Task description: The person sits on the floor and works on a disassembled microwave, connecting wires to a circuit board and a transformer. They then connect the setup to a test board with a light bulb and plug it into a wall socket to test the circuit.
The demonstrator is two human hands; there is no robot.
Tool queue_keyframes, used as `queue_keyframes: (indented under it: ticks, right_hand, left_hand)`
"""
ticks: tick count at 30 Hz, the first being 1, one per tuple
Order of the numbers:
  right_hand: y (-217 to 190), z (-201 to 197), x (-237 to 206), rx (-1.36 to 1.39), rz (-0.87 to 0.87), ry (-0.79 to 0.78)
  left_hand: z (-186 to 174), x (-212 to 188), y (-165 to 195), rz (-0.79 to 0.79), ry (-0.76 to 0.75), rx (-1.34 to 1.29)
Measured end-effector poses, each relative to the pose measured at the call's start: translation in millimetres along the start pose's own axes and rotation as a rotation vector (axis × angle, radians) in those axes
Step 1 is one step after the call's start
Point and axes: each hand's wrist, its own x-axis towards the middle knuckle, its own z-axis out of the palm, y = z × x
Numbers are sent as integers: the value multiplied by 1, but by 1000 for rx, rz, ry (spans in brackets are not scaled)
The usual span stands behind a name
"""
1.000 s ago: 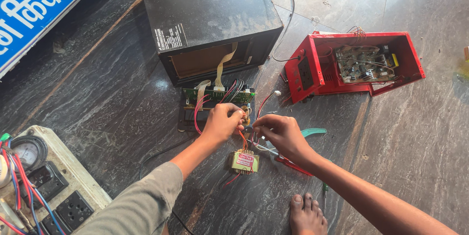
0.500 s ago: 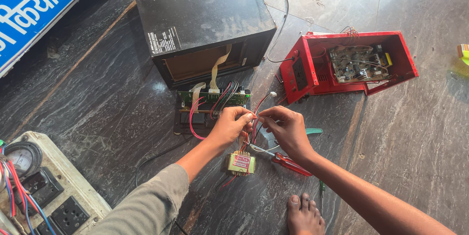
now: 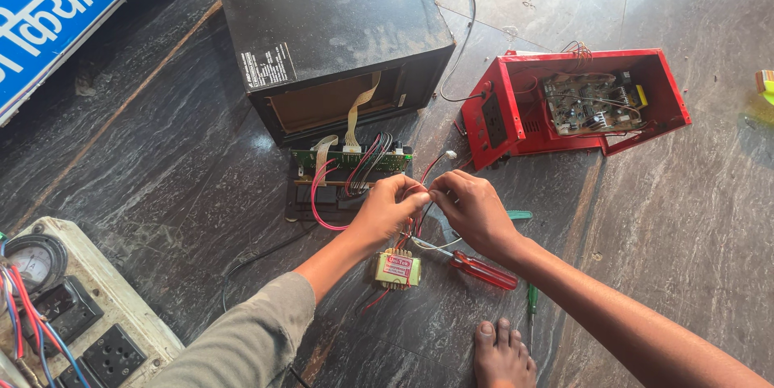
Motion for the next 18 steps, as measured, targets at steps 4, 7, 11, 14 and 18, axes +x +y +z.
queue_keyframes:
  ticks: [4,7,11,14,18]
  right_hand:
    - [-4,-1,1,-3,56,-26]
    - [-3,0,0,13,72,-44]
    - [14,7,-3,-15,56,-41]
    - [35,18,3,348,501,-130]
    - [53,18,14,1138,1093,-352]
  left_hand:
    - [6,-1,1,104,49,133]
    - [9,-3,3,139,107,255]
    - [12,-5,10,134,138,312]
    - [14,-8,15,149,150,337]
    - [12,-11,18,223,123,330]
